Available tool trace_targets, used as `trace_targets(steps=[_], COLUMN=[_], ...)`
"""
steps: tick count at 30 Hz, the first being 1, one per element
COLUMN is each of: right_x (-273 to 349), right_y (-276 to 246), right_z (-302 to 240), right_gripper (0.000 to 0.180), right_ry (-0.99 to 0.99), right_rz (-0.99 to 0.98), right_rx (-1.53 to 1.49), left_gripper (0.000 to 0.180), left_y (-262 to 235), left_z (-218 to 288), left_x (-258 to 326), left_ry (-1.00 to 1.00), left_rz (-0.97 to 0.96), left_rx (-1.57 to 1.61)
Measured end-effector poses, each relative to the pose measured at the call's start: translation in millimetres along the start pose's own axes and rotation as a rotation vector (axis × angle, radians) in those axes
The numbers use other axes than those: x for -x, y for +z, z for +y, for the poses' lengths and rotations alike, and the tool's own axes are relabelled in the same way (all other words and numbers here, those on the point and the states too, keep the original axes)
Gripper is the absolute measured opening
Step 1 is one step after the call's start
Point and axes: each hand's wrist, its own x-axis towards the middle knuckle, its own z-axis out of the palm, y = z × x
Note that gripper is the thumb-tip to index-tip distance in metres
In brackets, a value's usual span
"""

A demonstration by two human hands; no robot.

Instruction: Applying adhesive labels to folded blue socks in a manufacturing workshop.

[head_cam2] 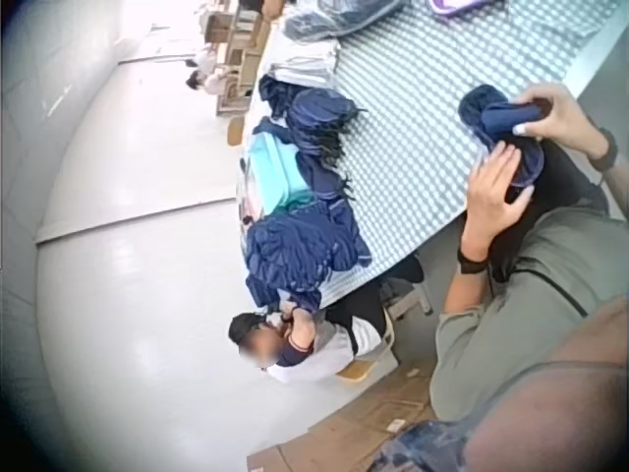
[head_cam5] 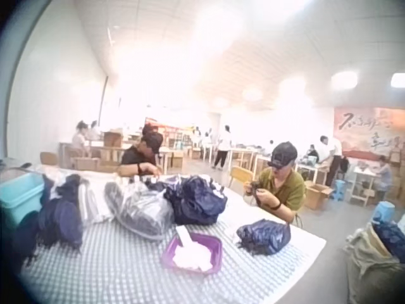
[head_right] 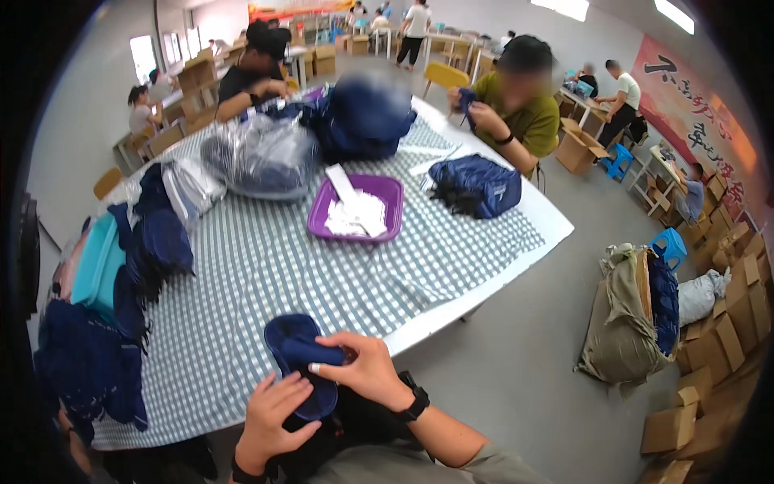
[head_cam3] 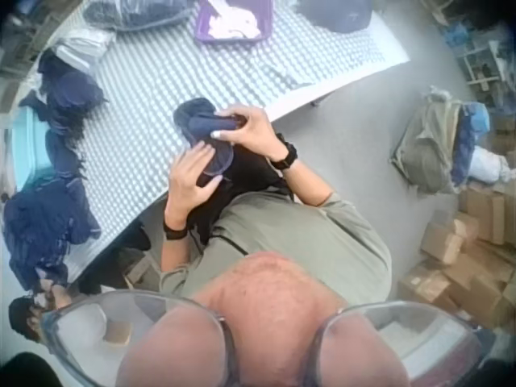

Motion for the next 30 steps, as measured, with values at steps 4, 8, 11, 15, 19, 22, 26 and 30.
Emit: trace_targets(steps=[4,8,11,15,19,22,26,30], right_x=[-0.8,6.2,12.2,6.0,-8.6,-17.7,-21.2,-16.1], right_y=[11.7,3.6,8.2,8.1,8.9,9.2,6.0,11.4], right_z=[-7.3,-10.4,-12.5,-32.5,-40.6,-34.6,-26.6,-36.0], right_gripper=[0.04,0.04,0.039,0.038,0.04,0.035,0.036,0.039], right_ry=[-0.102,-0.182,-0.387,-0.356,-0.343,-0.383,-0.36,-0.347], right_rz=[-0.06,-0.103,-0.106,-0.133,-0.249,-0.27,-0.234,-0.201], right_rx=[0.029,0.002,0.109,0.221,0.442,0.418,0.473,0.579], left_gripper=[0.053,0.037,0.035,0.031,0.034,0.039,0.034,0.029], left_y=[-10.0,7.2,6.1,5.6,8.9,13.7,11.3,17.7], left_z=[-7.2,-20.2,-19.9,-16.6,-15.9,-16.4,-14.0,-17.7], left_x=[14.9,16.7,12.9,8.9,19.6,24.9,22.7,29.0], left_ry=[0.002,0.063,0.022,0.044,0.045,0.045,0.049,0.071], left_rz=[-0.07,0.102,0.133,0.151,0.158,0.213,0.272,0.366], left_rx=[-0.049,-0.045,0.047,0.094,-0.018,-0.071,-0.17,-0.212])
